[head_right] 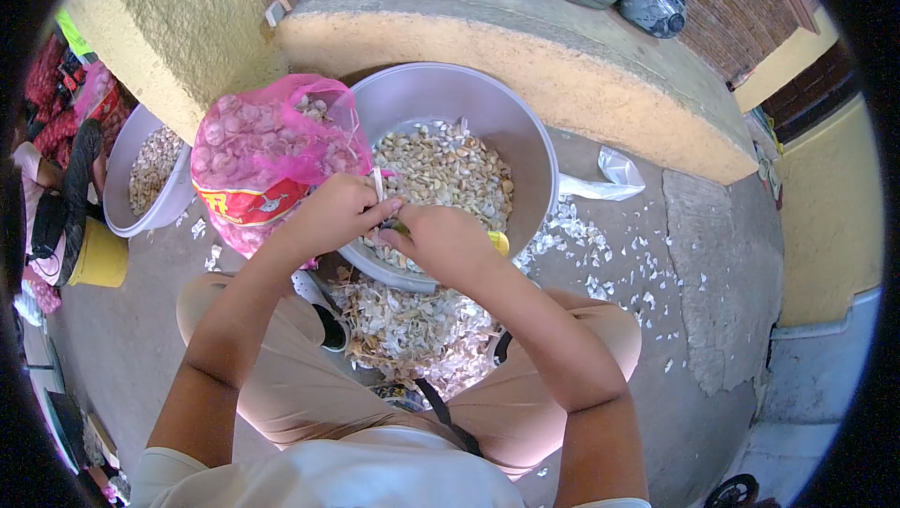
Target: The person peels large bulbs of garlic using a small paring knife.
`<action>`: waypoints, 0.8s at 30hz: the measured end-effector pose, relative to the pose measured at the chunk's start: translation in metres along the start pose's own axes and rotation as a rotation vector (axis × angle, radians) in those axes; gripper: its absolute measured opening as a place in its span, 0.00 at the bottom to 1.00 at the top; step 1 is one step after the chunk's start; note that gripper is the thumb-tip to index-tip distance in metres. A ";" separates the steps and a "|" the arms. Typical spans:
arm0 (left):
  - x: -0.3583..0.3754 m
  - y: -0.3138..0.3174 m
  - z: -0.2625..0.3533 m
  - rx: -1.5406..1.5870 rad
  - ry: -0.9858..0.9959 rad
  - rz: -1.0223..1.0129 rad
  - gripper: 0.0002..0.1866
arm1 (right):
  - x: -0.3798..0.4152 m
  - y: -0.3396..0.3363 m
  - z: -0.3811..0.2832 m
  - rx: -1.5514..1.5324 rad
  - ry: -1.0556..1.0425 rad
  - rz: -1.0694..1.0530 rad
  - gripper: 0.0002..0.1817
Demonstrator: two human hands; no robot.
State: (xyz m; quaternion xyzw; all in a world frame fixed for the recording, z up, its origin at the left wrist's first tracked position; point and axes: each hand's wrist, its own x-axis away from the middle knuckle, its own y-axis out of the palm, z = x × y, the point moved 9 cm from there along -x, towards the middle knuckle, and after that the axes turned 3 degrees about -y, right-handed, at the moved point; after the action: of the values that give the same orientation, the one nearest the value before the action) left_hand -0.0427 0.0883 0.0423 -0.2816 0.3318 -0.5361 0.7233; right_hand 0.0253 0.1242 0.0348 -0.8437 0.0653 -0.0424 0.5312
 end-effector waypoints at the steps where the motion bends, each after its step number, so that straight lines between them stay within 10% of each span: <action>1: 0.000 0.000 0.000 -0.006 0.000 0.004 0.20 | 0.000 0.001 -0.001 0.012 -0.023 0.008 0.23; 24: 0.008 -0.009 -0.053 0.396 -0.459 0.157 0.24 | 0.006 -0.006 0.034 0.253 0.076 -0.163 0.19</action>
State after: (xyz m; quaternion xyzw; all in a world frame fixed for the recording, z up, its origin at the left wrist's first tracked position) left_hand -0.0884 0.0756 0.0150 -0.2222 0.0697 -0.4555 0.8592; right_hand 0.0364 0.1558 0.0251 -0.7704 0.0106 -0.1251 0.6250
